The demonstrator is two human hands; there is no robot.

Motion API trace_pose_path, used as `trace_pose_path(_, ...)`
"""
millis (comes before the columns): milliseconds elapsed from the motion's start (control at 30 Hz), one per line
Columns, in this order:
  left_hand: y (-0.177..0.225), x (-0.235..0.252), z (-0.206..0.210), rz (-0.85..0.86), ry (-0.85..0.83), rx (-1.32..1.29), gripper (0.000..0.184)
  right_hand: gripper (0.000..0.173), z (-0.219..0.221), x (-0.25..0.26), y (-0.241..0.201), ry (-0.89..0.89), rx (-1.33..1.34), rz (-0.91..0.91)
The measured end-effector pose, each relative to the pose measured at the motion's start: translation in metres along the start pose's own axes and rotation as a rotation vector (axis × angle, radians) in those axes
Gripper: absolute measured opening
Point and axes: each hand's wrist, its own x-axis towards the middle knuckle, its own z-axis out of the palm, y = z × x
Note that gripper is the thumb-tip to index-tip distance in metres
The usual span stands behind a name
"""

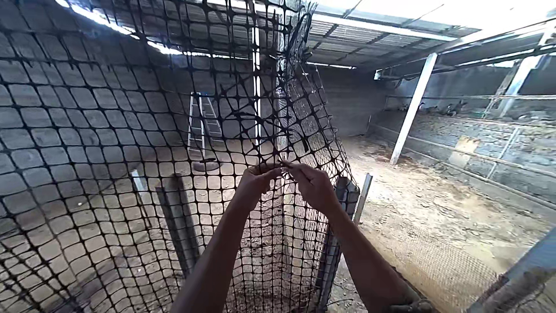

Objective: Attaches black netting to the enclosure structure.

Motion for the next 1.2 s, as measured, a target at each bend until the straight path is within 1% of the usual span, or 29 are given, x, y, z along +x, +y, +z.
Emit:
trace_pose_path(67, 0.002, -0.001, 0.001, -0.001, -0.001, -0.001, 0.011, 0.03, -0.004, -0.006, -0.005, 0.054, 0.121, 0.04)
trace_pose_path(100, 0.003, -0.002, 0.001, -0.003, -0.004, 0.002, 0.011, 0.03, -0.006, -0.01, -0.008, 0.107, 0.131, 0.035)
trace_pose_path(167, 0.005, -0.005, 0.001, -0.006, -0.011, -0.001, 0.012, 0.029, -0.006, -0.024, -0.012, 0.214, 0.007, 0.0)
trace_pose_path(267, 0.008, -0.007, 0.003, -0.01, -0.027, -0.001, 0.012, 0.028, 0.002, -0.044, -0.015, 0.27, -0.212, -0.031)
trace_pose_path(333, 0.01, -0.007, 0.004, -0.016, -0.034, 0.003, 0.013, 0.022, 0.011, -0.049, -0.014, 0.318, -0.286, -0.004)
trace_pose_path(433, 0.012, -0.007, 0.003, -0.031, -0.069, 0.035, 0.018, 0.018, 0.015, -0.043, -0.014, 0.366, -0.382, 0.063)
trace_pose_path(533, 0.012, -0.007, 0.001, -0.051, -0.087, 0.033, 0.014, 0.017, 0.018, -0.032, -0.02, 0.385, -0.442, 0.098)
trace_pose_path(667, 0.012, -0.007, -0.003, -0.073, -0.109, 0.007, 0.014, 0.016, 0.019, -0.021, -0.034, 0.368, -0.445, 0.159)
trace_pose_path(833, 0.011, -0.008, -0.005, -0.072, -0.139, 0.006, 0.014, 0.016, 0.022, -0.008, -0.037, 0.338, -0.443, 0.125)
trace_pose_path(900, 0.011, -0.008, -0.005, -0.074, -0.142, -0.006, 0.015, 0.017, 0.021, -0.002, -0.037, 0.293, -0.422, 0.14)
trace_pose_path(1033, 0.012, -0.007, -0.006, -0.074, -0.129, -0.004, 0.016, 0.023, 0.008, 0.006, -0.047, 0.093, -0.345, 0.286)
trace_pose_path(1200, 0.011, -0.005, -0.005, -0.075, -0.129, -0.021, 0.015, 0.024, 0.005, 0.007, -0.041, 0.071, -0.219, 0.347)
